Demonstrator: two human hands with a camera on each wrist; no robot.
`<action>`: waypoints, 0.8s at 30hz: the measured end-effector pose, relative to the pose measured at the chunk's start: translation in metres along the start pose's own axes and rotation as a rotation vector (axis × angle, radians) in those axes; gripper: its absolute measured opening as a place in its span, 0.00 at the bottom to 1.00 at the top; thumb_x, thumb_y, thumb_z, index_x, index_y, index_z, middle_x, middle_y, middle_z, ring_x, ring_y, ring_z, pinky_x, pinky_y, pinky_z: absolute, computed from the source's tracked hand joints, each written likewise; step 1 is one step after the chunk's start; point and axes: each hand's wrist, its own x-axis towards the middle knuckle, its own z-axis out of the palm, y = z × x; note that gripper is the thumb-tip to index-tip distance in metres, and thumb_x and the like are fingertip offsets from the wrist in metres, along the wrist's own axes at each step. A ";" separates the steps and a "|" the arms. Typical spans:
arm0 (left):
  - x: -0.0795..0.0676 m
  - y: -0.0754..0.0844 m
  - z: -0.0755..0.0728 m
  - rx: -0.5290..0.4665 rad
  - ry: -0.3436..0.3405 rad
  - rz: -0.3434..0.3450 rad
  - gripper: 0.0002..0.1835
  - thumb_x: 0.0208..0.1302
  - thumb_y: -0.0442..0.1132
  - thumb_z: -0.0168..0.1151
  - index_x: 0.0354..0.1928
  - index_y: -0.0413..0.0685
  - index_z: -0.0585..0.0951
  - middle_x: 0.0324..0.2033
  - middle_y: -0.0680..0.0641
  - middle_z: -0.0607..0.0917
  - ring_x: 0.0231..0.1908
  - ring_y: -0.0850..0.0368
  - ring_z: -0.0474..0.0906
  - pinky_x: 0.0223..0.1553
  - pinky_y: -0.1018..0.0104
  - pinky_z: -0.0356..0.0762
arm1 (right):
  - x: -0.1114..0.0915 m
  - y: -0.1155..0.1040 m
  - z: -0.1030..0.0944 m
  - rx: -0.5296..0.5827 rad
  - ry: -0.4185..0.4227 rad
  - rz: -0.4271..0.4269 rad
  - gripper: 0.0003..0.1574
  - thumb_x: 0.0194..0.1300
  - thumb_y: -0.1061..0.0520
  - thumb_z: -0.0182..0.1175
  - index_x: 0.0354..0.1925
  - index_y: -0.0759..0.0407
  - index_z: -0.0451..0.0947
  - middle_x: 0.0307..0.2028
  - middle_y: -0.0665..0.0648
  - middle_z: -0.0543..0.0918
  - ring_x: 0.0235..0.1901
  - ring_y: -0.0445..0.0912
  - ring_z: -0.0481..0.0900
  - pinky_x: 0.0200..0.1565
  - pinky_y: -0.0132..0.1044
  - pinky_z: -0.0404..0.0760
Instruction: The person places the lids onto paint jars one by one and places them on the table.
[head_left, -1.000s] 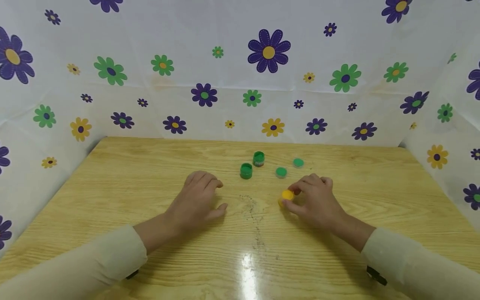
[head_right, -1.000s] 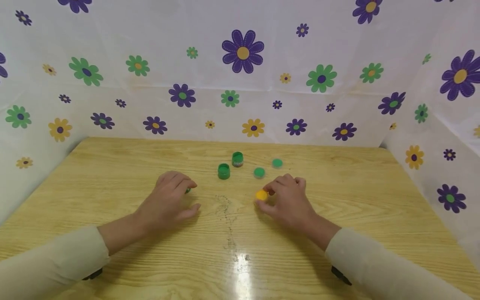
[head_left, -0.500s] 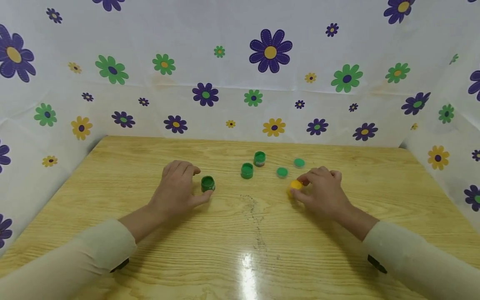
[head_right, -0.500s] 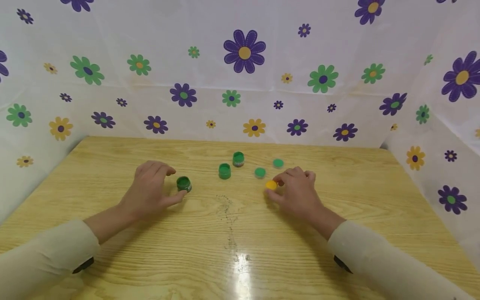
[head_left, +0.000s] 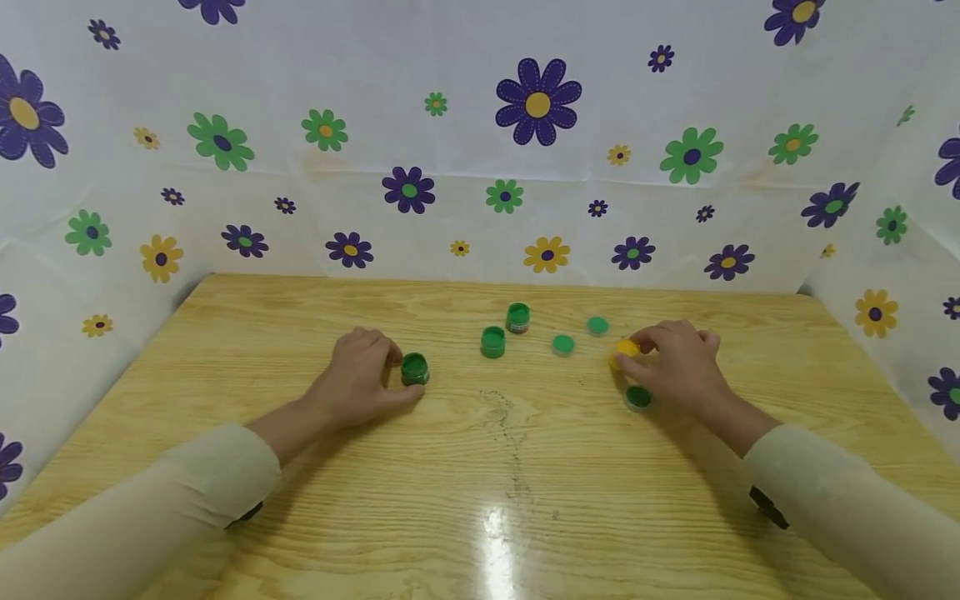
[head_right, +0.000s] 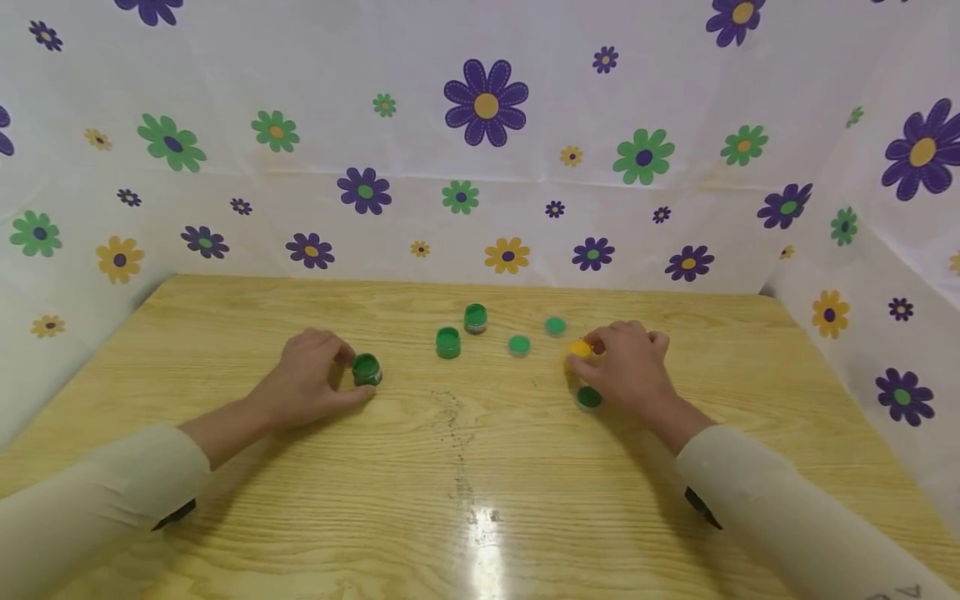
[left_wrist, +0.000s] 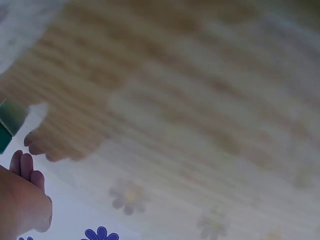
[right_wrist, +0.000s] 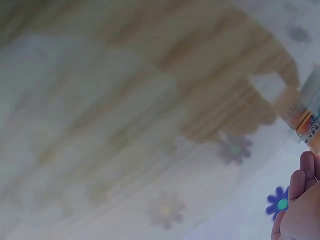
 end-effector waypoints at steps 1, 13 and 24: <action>0.000 0.000 0.000 -0.002 -0.003 0.004 0.26 0.53 0.55 0.71 0.40 0.38 0.81 0.38 0.44 0.82 0.45 0.46 0.72 0.58 0.44 0.65 | 0.000 0.003 -0.002 0.001 0.000 0.012 0.26 0.62 0.45 0.67 0.46 0.66 0.84 0.41 0.63 0.86 0.50 0.59 0.74 0.50 0.61 0.54; 0.003 0.000 0.003 -0.025 -0.019 0.039 0.20 0.55 0.50 0.70 0.39 0.40 0.81 0.34 0.48 0.81 0.42 0.49 0.72 0.55 0.46 0.66 | 0.000 0.036 -0.016 -0.013 0.032 0.089 0.28 0.64 0.45 0.65 0.48 0.69 0.83 0.43 0.66 0.85 0.49 0.62 0.74 0.47 0.61 0.53; 0.006 0.001 0.005 -0.017 -0.023 0.033 0.20 0.57 0.50 0.70 0.40 0.40 0.81 0.34 0.48 0.81 0.41 0.50 0.71 0.54 0.46 0.67 | -0.003 0.036 -0.015 0.015 0.062 0.060 0.33 0.64 0.45 0.65 0.55 0.69 0.78 0.48 0.69 0.81 0.50 0.61 0.73 0.51 0.64 0.55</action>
